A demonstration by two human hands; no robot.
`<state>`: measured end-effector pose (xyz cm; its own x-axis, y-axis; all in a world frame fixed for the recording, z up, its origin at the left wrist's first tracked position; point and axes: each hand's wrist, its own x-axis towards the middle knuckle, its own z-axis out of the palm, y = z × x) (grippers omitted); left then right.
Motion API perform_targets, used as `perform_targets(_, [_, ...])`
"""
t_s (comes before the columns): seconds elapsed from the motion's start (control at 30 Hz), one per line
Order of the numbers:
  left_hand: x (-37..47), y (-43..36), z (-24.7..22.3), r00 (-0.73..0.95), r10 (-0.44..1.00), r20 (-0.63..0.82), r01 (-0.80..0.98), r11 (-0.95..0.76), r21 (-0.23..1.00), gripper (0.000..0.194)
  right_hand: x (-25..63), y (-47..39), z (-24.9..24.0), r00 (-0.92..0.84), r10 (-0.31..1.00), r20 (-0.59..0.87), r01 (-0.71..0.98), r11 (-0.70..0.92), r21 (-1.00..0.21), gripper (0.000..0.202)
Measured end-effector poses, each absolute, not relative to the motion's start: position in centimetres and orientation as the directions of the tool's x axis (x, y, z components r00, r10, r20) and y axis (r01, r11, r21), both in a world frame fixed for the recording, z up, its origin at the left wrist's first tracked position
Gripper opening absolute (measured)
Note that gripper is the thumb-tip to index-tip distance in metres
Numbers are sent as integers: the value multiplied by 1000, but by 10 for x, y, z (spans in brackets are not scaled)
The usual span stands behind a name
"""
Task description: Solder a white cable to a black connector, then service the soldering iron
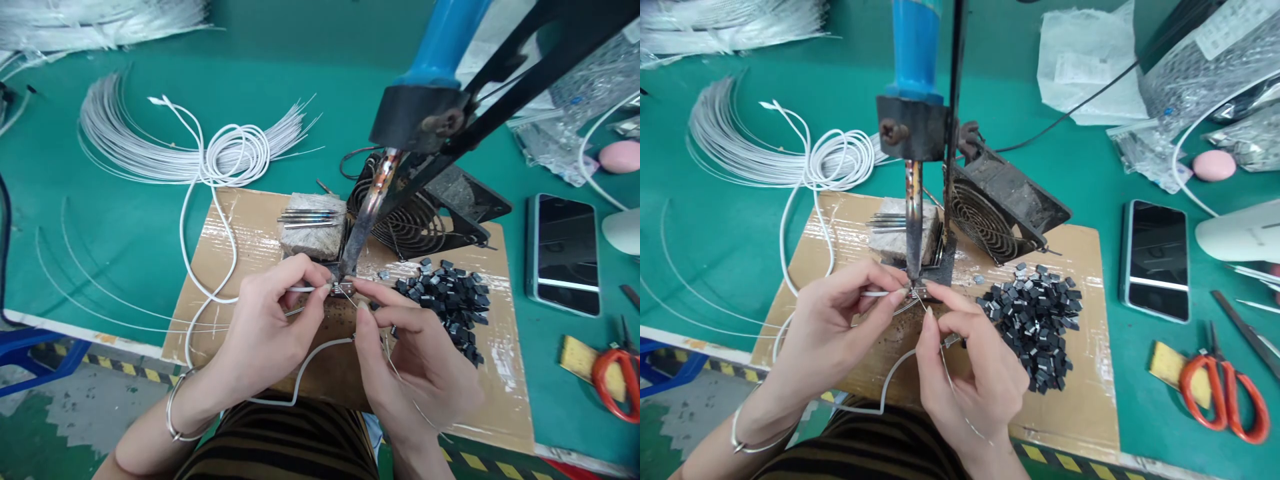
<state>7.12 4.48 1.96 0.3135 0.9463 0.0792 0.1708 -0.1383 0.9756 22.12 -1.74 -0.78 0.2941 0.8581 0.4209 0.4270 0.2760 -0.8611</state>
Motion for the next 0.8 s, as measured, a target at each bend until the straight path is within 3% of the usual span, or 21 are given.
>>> perform_targets(0.8, [71,42,21,318,948,-3,46,-12,999,11,221,-16,-7,312,872,376,423,227,-877,20])
